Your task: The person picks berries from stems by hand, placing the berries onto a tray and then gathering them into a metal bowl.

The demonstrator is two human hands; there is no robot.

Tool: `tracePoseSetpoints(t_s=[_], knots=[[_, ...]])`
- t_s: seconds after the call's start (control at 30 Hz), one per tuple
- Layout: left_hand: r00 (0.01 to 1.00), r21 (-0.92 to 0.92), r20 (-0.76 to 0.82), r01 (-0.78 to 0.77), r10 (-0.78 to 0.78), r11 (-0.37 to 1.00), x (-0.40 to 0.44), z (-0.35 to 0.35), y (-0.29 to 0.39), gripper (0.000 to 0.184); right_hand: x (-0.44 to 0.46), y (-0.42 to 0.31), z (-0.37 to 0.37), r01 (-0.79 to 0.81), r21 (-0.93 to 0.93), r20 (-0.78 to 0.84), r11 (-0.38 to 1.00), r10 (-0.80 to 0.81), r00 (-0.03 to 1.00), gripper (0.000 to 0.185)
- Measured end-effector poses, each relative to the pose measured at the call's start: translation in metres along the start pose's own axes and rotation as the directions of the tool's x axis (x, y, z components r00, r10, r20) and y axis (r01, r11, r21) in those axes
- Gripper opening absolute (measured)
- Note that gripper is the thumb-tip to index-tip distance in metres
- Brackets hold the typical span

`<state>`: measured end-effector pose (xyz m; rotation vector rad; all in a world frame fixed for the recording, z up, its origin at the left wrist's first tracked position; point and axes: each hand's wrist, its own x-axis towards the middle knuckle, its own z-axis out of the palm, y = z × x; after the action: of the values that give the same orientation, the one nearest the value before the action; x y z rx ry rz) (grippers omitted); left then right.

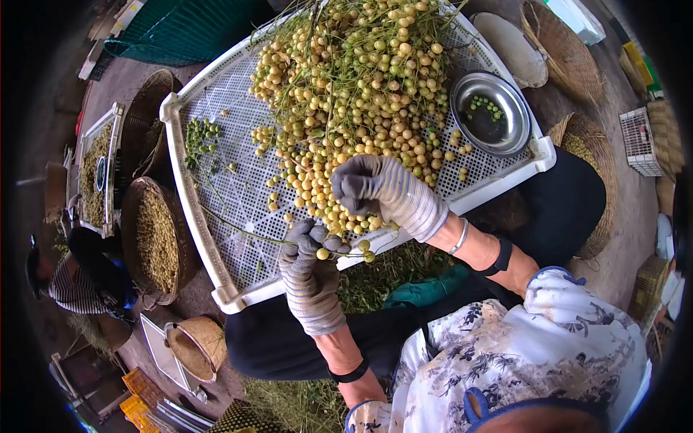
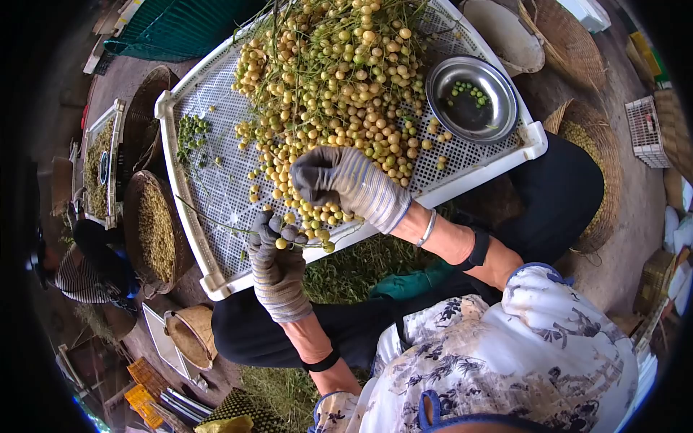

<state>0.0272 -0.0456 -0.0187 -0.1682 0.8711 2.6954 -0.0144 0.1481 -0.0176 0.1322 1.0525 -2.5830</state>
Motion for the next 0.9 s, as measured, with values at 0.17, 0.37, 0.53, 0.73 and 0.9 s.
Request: tracePoseSetpoints(t_s=[0.17, 0.37, 0.53, 0.73, 0.9], knots=[[1.0, -0.194, -0.008, 0.011, -0.013, 0.981, 0.0, 0.006, -0.005, 0.042, -0.005, -0.043, -0.02, 0.398, -0.228, -0.188, 0.889, -0.441, 0.877, 0.02], [0.994, -0.38, -0.097, 0.016, -0.057, 0.925, 0.006, 0.008, -0.008, 0.044, -0.036, -0.115, -0.119, 0.019, -0.999, -0.016, 0.032, -0.833, 0.553, 0.024], [0.997, -0.458, -0.055, 0.015, -0.045, 0.889, 0.011, 0.002, -0.009, 0.051, -0.055, -0.102, -0.092, 0.132, -0.937, -0.121, 0.323, -0.656, 0.745, 0.029], [0.997, -0.386, -0.079, -0.018, -0.014, 0.922, 0.014, 0.009, -0.008, 0.047, -0.057, -0.024, -0.041, -0.174, -0.456, 0.11, 0.873, 0.249, 0.962, 0.044], [0.988, -0.248, -0.145, -0.093, 0.058, 0.964, 0.014, -0.001, -0.002, 0.048, -0.064, -0.033, -0.033, -0.145, -0.288, 0.112, 0.946, 0.184, 0.977, 0.043]])
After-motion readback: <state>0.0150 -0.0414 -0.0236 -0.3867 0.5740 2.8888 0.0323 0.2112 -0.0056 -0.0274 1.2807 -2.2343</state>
